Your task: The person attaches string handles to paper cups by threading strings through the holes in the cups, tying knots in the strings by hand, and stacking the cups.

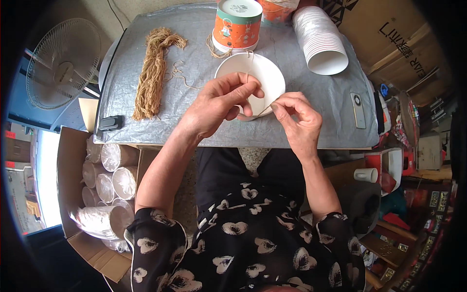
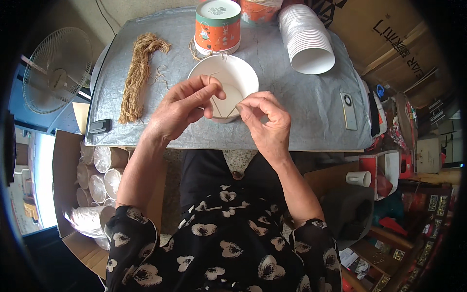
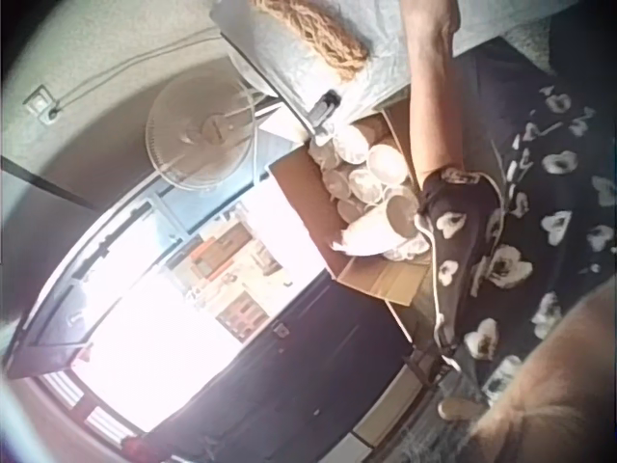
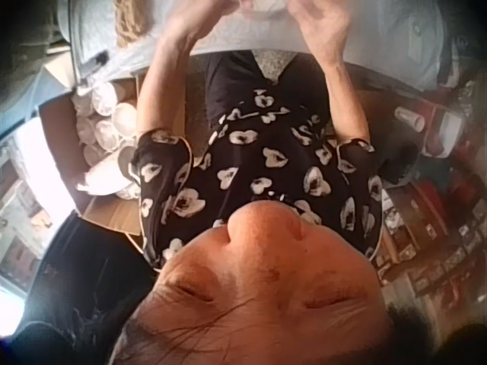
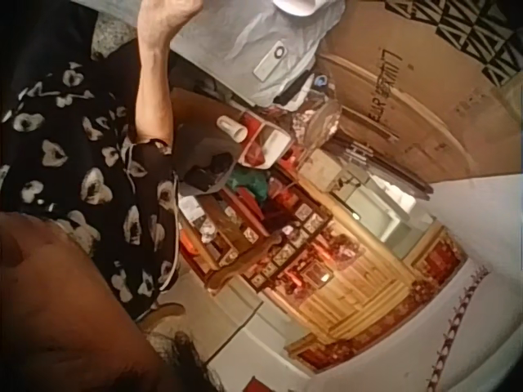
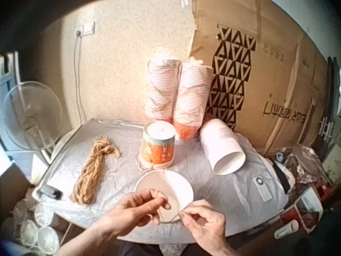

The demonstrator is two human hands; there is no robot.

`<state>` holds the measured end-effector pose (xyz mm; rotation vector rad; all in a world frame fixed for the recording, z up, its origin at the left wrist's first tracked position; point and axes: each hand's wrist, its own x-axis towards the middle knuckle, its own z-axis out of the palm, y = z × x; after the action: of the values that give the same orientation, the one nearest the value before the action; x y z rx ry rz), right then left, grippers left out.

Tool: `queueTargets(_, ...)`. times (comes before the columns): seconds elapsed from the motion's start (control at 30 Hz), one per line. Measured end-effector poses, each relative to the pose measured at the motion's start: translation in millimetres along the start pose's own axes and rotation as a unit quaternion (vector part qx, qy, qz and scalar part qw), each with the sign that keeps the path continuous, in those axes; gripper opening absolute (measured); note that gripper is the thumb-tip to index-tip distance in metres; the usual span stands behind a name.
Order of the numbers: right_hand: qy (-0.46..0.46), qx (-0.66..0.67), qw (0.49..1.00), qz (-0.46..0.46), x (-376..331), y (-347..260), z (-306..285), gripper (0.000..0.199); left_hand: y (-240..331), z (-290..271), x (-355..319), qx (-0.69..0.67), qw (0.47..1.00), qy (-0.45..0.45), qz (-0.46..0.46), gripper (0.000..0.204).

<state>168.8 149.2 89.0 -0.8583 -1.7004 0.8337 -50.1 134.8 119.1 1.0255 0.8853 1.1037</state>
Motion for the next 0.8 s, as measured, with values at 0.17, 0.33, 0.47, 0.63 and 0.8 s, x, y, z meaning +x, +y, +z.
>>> queueTargets(0.17, -0.083, -0.030, 0.993, -0.074, 15, -31, -10, 0.005, -3, 7, -2, 0.032, 0.999, -0.041, 0.015, 0.029)
queueTargets(0.33, -0.113, -0.033, 0.988, -0.101, 34, -48, -11, 0.006, 7, 11, -7, 0.070, 0.993, -0.094, -0.020, 0.039)
queueTargets(0.47, -0.170, -0.014, 0.983, -0.071, 48, -45, -9, 0.011, 6, 11, -10, 0.099, 0.990, -0.103, 0.017, 0.042)
queueTargets(0.63, -0.244, 0.002, 0.970, -0.017, 57, -33, -3, 0.015, -3, 0, -11, 0.137, 0.981, -0.133, 0.018, 0.039)
queueTargets(0.8, -0.256, -0.009, 0.967, 0.013, 56, -20, -7, 0.014, -4, -10, -12, 0.149, 0.982, -0.113, 0.024, 0.034)
